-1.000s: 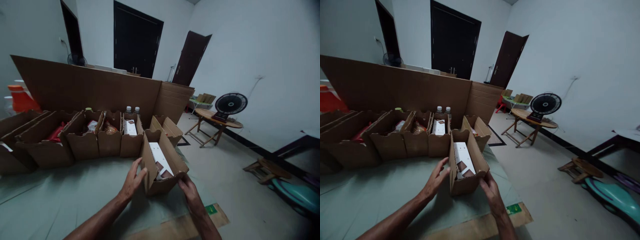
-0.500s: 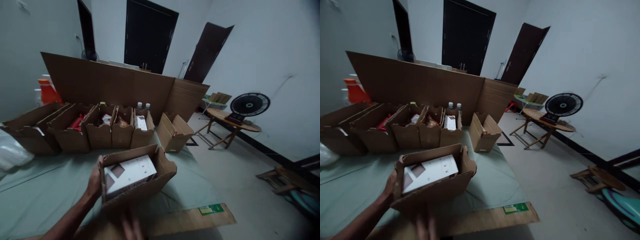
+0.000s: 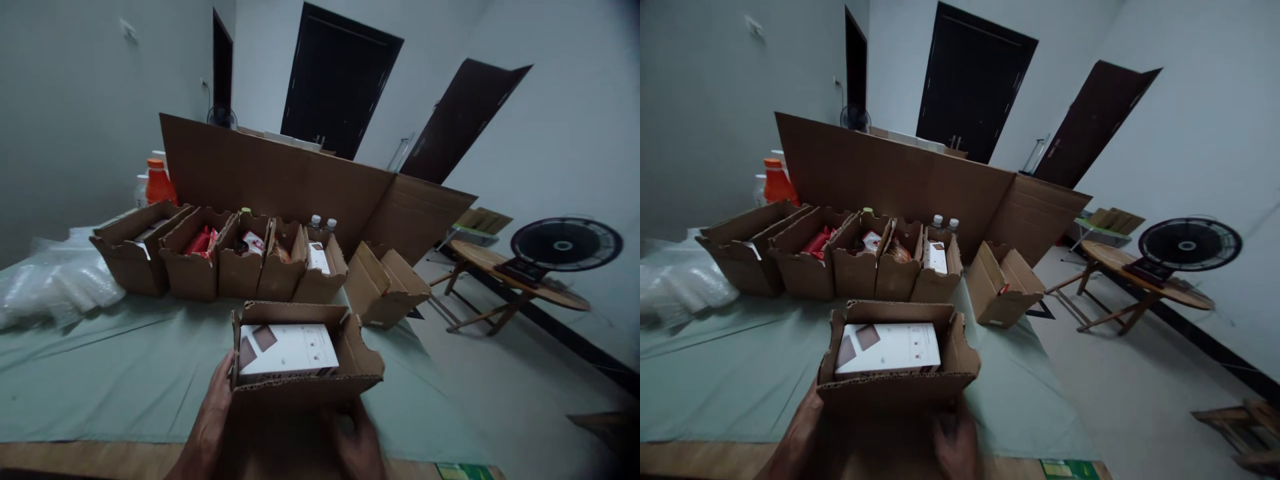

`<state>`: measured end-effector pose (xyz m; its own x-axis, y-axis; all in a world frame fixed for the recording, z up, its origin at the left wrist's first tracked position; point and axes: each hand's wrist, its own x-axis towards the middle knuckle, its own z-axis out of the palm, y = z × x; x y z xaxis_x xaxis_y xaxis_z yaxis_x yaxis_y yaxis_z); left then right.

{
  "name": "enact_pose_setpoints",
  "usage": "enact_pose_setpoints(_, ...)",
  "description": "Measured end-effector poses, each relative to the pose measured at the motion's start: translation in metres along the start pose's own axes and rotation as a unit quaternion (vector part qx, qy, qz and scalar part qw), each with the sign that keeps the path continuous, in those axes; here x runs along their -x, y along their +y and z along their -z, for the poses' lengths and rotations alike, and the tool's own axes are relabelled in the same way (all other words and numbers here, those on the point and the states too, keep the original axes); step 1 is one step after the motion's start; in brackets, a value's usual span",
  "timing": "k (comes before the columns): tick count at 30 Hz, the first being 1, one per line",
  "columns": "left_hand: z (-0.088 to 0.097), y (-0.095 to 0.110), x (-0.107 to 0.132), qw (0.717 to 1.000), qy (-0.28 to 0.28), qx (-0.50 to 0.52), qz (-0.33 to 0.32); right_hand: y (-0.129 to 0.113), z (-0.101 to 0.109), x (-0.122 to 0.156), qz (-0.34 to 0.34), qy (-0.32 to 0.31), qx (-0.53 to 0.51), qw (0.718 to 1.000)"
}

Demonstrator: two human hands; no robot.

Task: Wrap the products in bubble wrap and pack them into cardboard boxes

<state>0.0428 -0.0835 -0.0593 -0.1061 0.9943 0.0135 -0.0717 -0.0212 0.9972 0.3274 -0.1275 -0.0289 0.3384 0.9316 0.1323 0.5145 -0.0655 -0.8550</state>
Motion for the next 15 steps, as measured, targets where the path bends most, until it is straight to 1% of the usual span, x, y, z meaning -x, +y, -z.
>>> enact_pose_setpoints(2, -0.004, 0.017, -0.019, 0.999, -0.011, 0.023, -0.027, -0.016, -0.022, -0.015, 0.01, -0.019, -0.023, 0.999)
enact_pose_setpoints(4, -0.002, 0.038, -0.049, 0.998, -0.022, 0.033, -0.042, -0.027, -0.042, -0.03, 0.036, -0.021, -0.034, 0.999)
enact_pose_setpoints(6, 0.0, 0.053, -0.083, 0.998, -0.022, 0.055, -0.029, -0.032, -0.057, -0.044, 0.054, -0.022, -0.039, 0.998)
enact_pose_setpoints(7, 0.001, 0.057, -0.098, 0.997, -0.01, 0.072, -0.015, -0.032, -0.064, -0.05, 0.056, -0.023, -0.043, 0.997)
enact_pose_setpoints(8, 0.001, 0.058, -0.111, 0.996, 0.003, 0.091, 0.003, -0.031, -0.07, -0.055, 0.056, -0.026, -0.05, 0.997)
enact_pose_setpoints(10, 0.0, 0.051, -0.126, 0.99, 0.038, 0.133, 0.03, -0.026, -0.079, -0.061, 0.056, -0.036, -0.067, 0.996)
enact_pose_setpoints(12, -0.002, 0.036, -0.131, 0.982, 0.067, 0.173, 0.038, -0.02, -0.085, -0.064, 0.055, -0.05, -0.078, 0.994)
enact_pose_setpoints(15, -0.004, 0.013, -0.129, 0.974, 0.071, 0.212, 0.034, -0.011, -0.089, -0.067, 0.044, -0.052, -0.072, 0.995)
